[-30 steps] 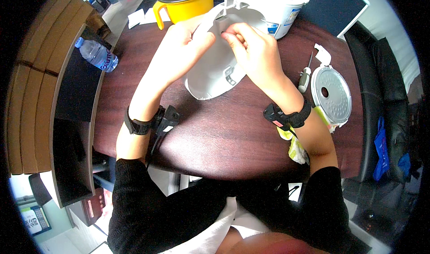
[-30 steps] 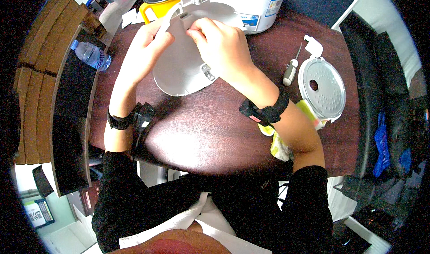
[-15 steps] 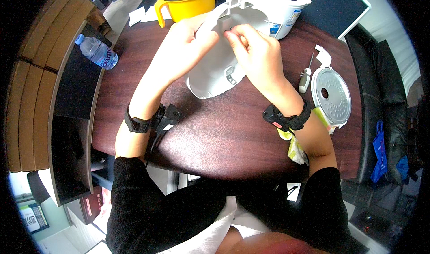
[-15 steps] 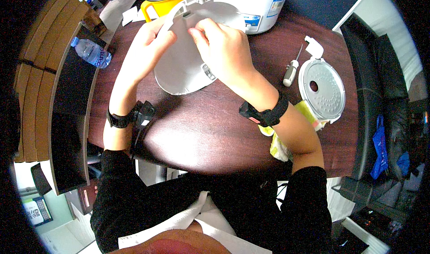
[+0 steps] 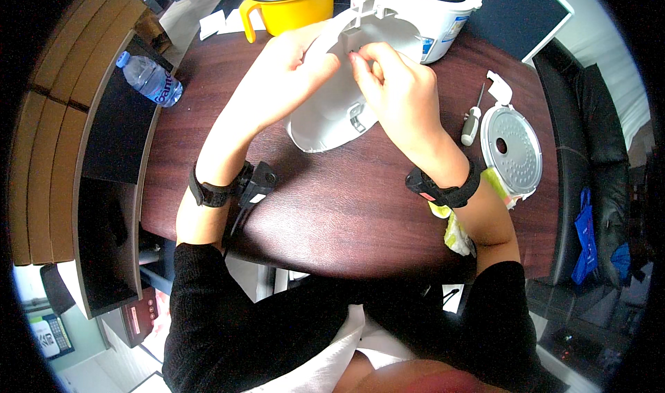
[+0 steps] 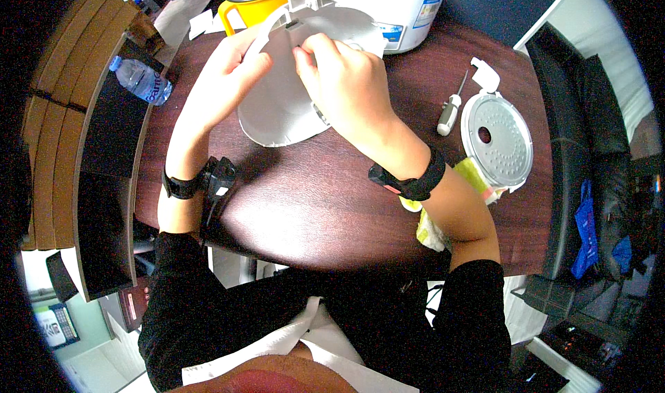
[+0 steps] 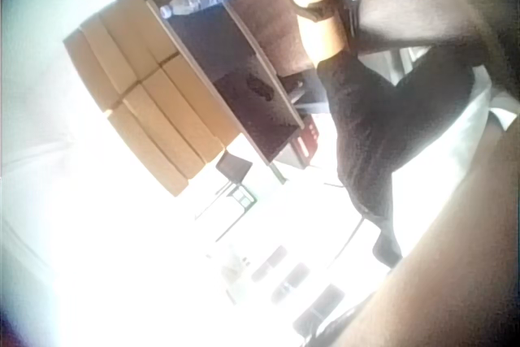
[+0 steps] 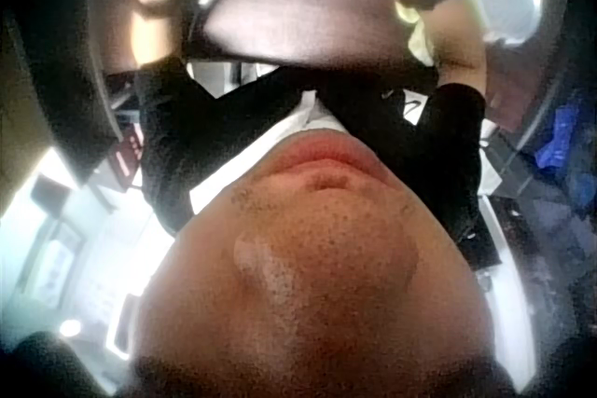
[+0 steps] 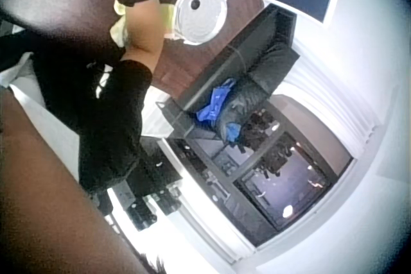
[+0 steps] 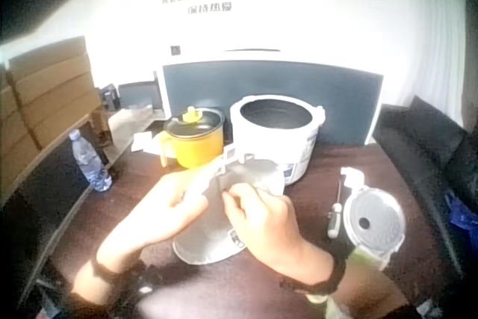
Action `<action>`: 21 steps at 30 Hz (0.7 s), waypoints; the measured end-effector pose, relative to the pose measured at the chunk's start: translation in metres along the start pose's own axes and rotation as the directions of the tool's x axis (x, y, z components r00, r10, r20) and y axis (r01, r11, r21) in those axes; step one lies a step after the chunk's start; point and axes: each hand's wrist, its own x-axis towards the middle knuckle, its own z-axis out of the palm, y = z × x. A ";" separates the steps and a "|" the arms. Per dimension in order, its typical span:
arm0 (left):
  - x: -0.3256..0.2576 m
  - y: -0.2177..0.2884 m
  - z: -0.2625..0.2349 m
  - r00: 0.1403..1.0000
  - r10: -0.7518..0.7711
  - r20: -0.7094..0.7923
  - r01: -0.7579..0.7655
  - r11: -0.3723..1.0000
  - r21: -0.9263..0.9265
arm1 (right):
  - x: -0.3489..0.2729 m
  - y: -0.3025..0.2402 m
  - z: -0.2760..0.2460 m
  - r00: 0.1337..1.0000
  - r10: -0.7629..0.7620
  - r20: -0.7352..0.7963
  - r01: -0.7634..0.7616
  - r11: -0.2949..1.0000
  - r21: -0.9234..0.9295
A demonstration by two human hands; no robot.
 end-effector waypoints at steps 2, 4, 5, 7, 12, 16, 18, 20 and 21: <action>0.001 -0.005 -0.001 1.000 -0.003 0.017 0.003 1.000 -0.024 | 0.000 -0.001 0.000 1.000 0.015 0.004 -0.015 1.000 0.004; 0.002 -0.006 -0.001 1.000 -0.009 0.026 0.010 0.999 -0.038 | -0.001 0.001 0.001 1.000 0.028 0.005 -0.028 1.000 -0.014; 0.002 -0.004 -0.001 1.000 -0.016 0.025 0.016 0.999 -0.038 | -0.001 0.002 0.001 0.999 0.035 0.006 -0.035 0.999 -0.022; 0.001 -0.003 0.000 1.000 -0.021 0.017 0.022 0.999 -0.037 | -0.001 0.001 0.000 1.000 0.022 0.001 -0.022 1.000 -0.011; 0.001 -0.003 0.001 1.000 -0.006 0.016 0.006 0.999 -0.048 | -0.001 0.001 0.000 1.000 0.012 -0.002 -0.012 1.000 -0.008; 0.000 0.000 0.002 1.000 0.002 0.000 -0.002 1.000 -0.004 | -0.001 0.000 0.001 0.999 0.042 0.011 -0.042 0.999 -0.012; 0.001 -0.002 0.003 1.000 0.010 0.006 -0.010 1.000 -0.012 | -0.002 -0.001 0.002 0.999 0.050 0.006 -0.050 0.999 0.011; 0.001 -0.001 0.003 1.000 -0.006 0.009 0.006 1.000 -0.003 | -0.002 -0.001 0.003 0.999 0.041 -0.019 -0.040 0.998 0.051; 0.001 0.000 0.004 1.000 -0.014 0.010 0.014 1.000 0.001 | -0.002 0.000 0.004 0.999 0.036 -0.017 -0.035 0.998 0.053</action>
